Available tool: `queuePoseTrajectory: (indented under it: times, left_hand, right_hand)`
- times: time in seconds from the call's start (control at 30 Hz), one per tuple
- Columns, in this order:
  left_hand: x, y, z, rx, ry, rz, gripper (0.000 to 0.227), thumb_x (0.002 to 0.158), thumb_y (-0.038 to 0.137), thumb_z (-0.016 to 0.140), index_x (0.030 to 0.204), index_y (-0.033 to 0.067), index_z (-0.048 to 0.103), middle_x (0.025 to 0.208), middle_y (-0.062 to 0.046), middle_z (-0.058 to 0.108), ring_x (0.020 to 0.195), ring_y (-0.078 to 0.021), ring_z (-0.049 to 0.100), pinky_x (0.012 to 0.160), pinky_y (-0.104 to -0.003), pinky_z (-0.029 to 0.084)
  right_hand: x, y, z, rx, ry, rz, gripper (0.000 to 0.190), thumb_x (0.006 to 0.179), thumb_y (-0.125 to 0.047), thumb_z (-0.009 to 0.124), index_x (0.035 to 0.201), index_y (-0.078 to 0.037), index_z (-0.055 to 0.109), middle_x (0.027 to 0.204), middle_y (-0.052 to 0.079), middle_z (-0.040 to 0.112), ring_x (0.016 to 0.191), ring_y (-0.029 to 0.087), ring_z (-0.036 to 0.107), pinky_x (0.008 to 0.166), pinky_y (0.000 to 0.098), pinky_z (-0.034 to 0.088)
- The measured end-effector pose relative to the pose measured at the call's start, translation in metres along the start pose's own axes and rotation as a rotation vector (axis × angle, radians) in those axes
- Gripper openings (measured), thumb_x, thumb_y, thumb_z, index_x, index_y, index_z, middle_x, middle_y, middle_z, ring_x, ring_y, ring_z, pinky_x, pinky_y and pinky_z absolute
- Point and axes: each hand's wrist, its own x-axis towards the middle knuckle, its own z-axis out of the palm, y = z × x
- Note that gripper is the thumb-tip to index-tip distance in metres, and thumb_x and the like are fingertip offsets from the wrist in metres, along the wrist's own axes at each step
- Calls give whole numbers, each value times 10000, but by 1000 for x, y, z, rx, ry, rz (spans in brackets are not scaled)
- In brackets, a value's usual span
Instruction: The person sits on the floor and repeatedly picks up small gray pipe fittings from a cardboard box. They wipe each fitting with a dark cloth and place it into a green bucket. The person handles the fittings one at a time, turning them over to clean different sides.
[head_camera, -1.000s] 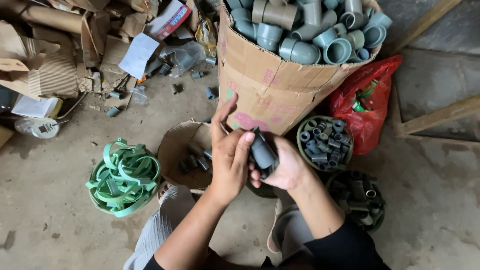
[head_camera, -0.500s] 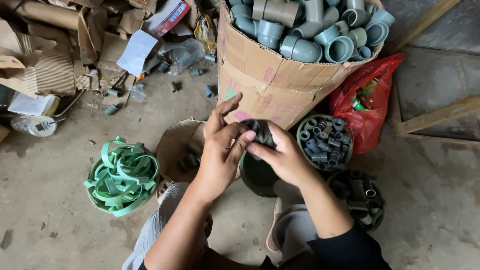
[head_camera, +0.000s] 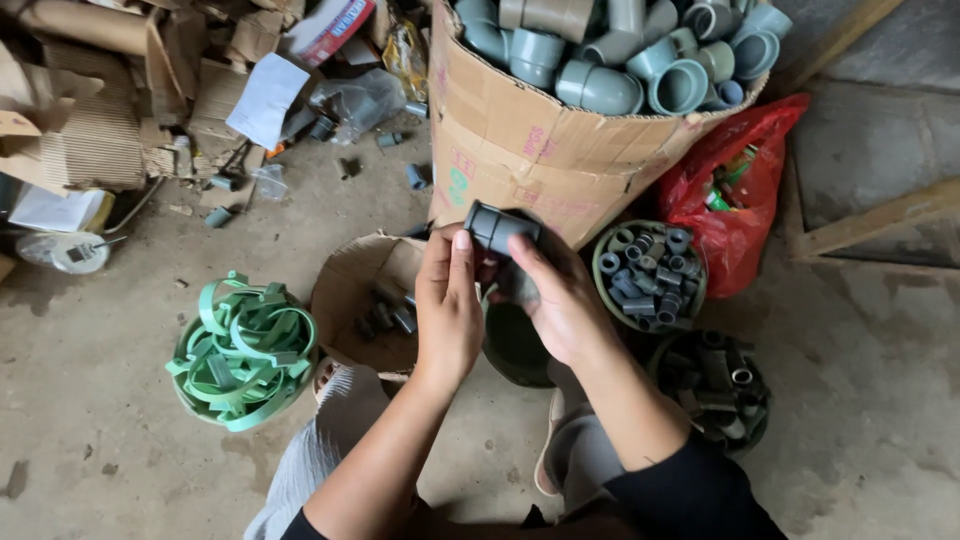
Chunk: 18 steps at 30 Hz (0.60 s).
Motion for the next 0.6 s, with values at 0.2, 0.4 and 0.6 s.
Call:
queuePoseTrajectory:
  times: [0.2, 0.4, 0.6]
  left_hand:
    - [-10, -3, 12, 28, 61, 149, 63, 1023, 116, 651, 1026, 54, 641, 813, -82, 668, 712, -124, 605, 584, -283, 550]
    - [-9, -23, 12, 118, 91, 363, 164, 958, 40, 727, 963, -2, 569, 1175, -179, 589, 1136, -272, 615, 1051, -469, 486]
    - [15, -10, 4, -527, 162, -173, 185, 1052, 174, 601, 895, 100, 537, 844, -47, 685, 773, -158, 727, 844, -326, 607]
  right_hand:
    - [3, 8, -3, -276, 248, -310, 283, 889, -230, 823, 999, -1, 699, 808, 168, 733, 612, 223, 723, 461, 318, 607]
    - [-5, -1, 3, -630, 312, -680, 241, 958, -205, 768, 1143, -53, 736, 924, 138, 743, 843, 184, 718, 684, 355, 618]
    - [-14, 10, 1, -1082, 325, -1104, 200, 877, -240, 877, 913, -77, 766, 899, 59, 672, 877, 296, 713, 769, 387, 577]
